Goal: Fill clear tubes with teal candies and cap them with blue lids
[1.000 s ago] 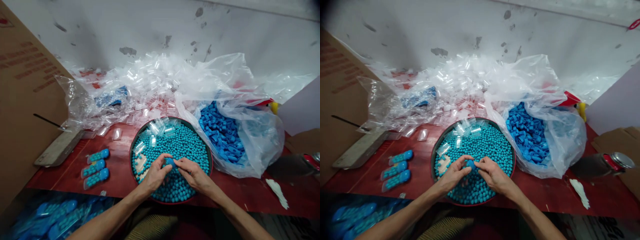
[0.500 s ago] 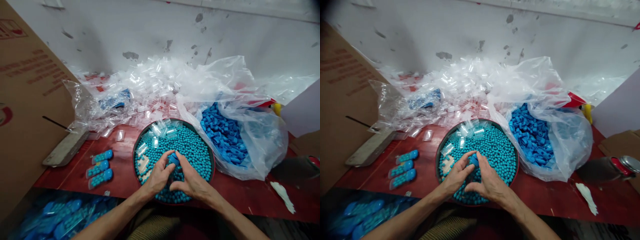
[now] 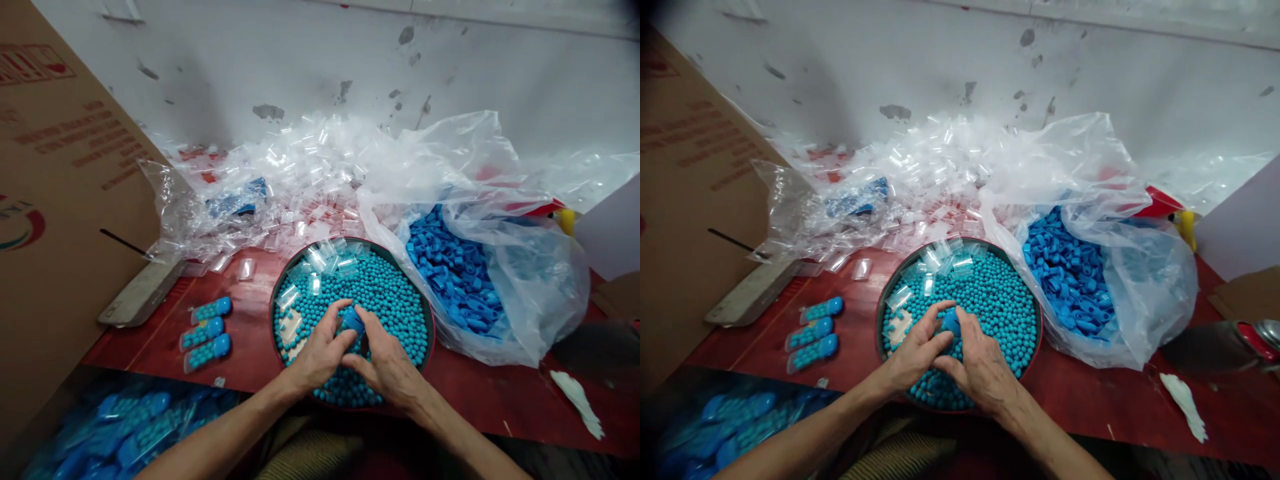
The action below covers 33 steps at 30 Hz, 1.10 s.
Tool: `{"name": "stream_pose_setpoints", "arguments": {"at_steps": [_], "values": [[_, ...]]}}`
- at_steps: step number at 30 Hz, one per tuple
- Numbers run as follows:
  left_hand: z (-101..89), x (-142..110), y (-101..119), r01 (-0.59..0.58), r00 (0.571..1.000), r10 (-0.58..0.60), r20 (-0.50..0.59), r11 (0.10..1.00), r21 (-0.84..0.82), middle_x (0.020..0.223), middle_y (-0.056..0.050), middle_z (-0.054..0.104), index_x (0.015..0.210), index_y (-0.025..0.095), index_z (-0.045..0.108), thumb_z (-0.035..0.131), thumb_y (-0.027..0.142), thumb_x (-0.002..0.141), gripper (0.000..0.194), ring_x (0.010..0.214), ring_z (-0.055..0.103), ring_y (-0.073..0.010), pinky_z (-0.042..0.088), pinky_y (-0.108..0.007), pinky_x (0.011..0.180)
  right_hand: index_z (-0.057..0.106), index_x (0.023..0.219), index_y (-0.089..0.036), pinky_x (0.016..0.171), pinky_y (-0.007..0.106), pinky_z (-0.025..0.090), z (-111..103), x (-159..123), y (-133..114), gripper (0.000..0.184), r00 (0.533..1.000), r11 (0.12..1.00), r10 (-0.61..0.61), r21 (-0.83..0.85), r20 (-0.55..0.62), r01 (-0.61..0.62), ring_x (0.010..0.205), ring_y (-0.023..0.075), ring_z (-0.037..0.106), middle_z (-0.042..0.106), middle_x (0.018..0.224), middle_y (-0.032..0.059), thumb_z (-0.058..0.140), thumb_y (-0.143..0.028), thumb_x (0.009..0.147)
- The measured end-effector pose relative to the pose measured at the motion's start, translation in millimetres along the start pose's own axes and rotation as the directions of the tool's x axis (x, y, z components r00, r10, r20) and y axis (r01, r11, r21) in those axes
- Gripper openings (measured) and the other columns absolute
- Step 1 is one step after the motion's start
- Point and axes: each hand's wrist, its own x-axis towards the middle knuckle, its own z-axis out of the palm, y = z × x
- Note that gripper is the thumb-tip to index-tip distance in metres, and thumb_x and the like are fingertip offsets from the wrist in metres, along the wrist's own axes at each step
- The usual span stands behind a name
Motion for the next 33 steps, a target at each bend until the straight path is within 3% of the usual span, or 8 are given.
{"name": "stream_pose_setpoints", "arguments": {"at_steps": [3, 7, 12, 16, 19, 25, 29, 33], "values": [[-0.7, 0.5, -0.5, -0.053, 0.998, 0.056, -0.033, 0.994, 0.1, 0.09, 0.001, 0.052, 0.113, 0.021, 0.041, 0.046, 0.018, 0.076, 0.038, 0.079, 0.046, -0.0125, 0.035, -0.024, 0.077, 0.015, 0.131, -0.014, 0.073, 0.041, 0.049, 1.7, -3.4, -0.8, 0.067, 1.0, 0.998, 0.012, -0.069, -0.016, -0.013, 0.103, 0.0306, 0.049, 0.041, 0.119, 0.0201, 0.049, -0.034, 0.078], [2.3, 1.5, 0.1, -0.034, 0.999, 0.035, -0.03, 0.999, 0.032, 0.079, 0.002, 0.051, 0.101, 0.019, 0.045, 0.046, 0.022, 0.076, 0.025, 0.07, 0.046, -0.011, 0.036, -0.021, 0.068, 0.006, 0.132, -0.013, 0.064, 0.039, 0.051, 4.0, -3.9, -3.7, 0.088, 0.996, 0.997, -0.047, -0.057, 0.079, 0.051, 0.09, 0.0296, 0.055, 0.04, 0.117, 0.0203, 0.06, -0.04, 0.067], [7.3, 0.7, 3.5, -0.006, 1.0, 0.005, -0.014, 0.996, -0.092, 0.074, 0.003, 0.049, 0.094, 0.017, 0.043, 0.047, 0.025, 0.076, 0.02, 0.067, 0.045, -0.0099, 0.037, -0.02, 0.063, 0.019, 0.125, -0.014, 0.068, 0.039, 0.049, 13.0, -0.4, -5.8, 0.074, 0.986, 1.0, -0.01, -0.03, -0.165, 0.005, 0.09, 0.0278, 0.053, 0.046, 0.104, 0.0156, 0.059, -0.028, 0.064], [6.4, 0.2, 1.3, 0.027, 1.0, -0.028, -0.002, 0.995, -0.099, 0.072, 0.003, 0.047, 0.091, 0.017, 0.042, 0.047, 0.027, 0.076, 0.019, 0.065, 0.044, -0.0099, 0.037, -0.02, 0.062, 0.027, 0.12, -0.014, 0.069, 0.034, 0.05, 17.6, 1.8, -7.1, 0.067, 0.991, 0.998, -0.035, 0.045, -0.129, 0.041, 0.085, 0.0237, 0.054, 0.049, 0.099, 0.0123, 0.059, -0.026, 0.061], [7.4, 0.1, 0.9, 0.028, 0.997, -0.031, -0.063, 0.998, -0.049, 0.068, 0.004, 0.044, 0.087, 0.017, 0.043, 0.046, 0.025, 0.076, 0.015, 0.064, 0.043, -0.0094, 0.037, -0.02, 0.061, 0.027, 0.119, -0.011, 0.063, 0.036, 0.05, 20.8, 1.6, -6.6, 0.069, 0.984, 0.999, -0.053, -0.019, -0.17, 0.051, 0.081, 0.0251, 0.055, 0.048, 0.097, 0.0141, 0.059, -0.03, 0.061], [12.8, -3.4, 2.1, -0.115, 0.973, 0.136, -0.186, 0.986, 0.12, 0.077, 0.001, 0.05, 0.089, 0.018, 0.045, 0.043, 0.023, 0.078, 0.013, 0.072, 0.047, -0.0112, 0.038, -0.022, 0.07, 0.017, 0.126, -0.013, 0.066, 0.038, 0.05, 26.9, 1.1, -2.3, 0.077, 0.949, 0.984, -0.174, -0.013, -0.263, 0.177, 0.089, 0.0265, 0.052, 0.043, 0.103, 0.0158, 0.059, -0.029, 0.064], [1.5, -4.8, -0.5, -0.122, 0.972, 0.151, -0.177, 0.979, 0.166, 0.082, 0.001, 0.051, 0.092, 0.018, 0.045, 0.044, 0.023, 0.077, 0.016, 0.075, 0.048, -0.0116, 0.039, -0.023, 0.072, 0.008, 0.132, -0.016, 0.072, 0.036, 0.05, 23.7, 5.3, -10.3, 0.084, 0.989, 0.988, -0.123, 0.078, -0.087, 0.13, 0.1, 0.0254, 0.05, 0.04, 0.115, 0.0162, 0.06, -0.026, 0.067], [-39.8, -17.5, -3.1, 0.014, 0.963, 0.034, -0.267, 0.984, 0.176, 0.082, 0.0, 0.052, 0.098, 0.017, 0.043, 0.045, 0.032, 0.076, 0.027, 0.071, 0.05, -0.0129, 0.043, -0.024, 0.064, 0.011, 0.134, -0.015, 0.079, 0.041, 0.047, 9.3, 9.2, -16.7, 0.088, 0.99, 0.991, -0.123, -0.034, 0.063, 0.126, 0.112, 0.0305, 0.041, 0.027, 0.131, 0.0186, 0.061, -0.042, 0.067]]}}
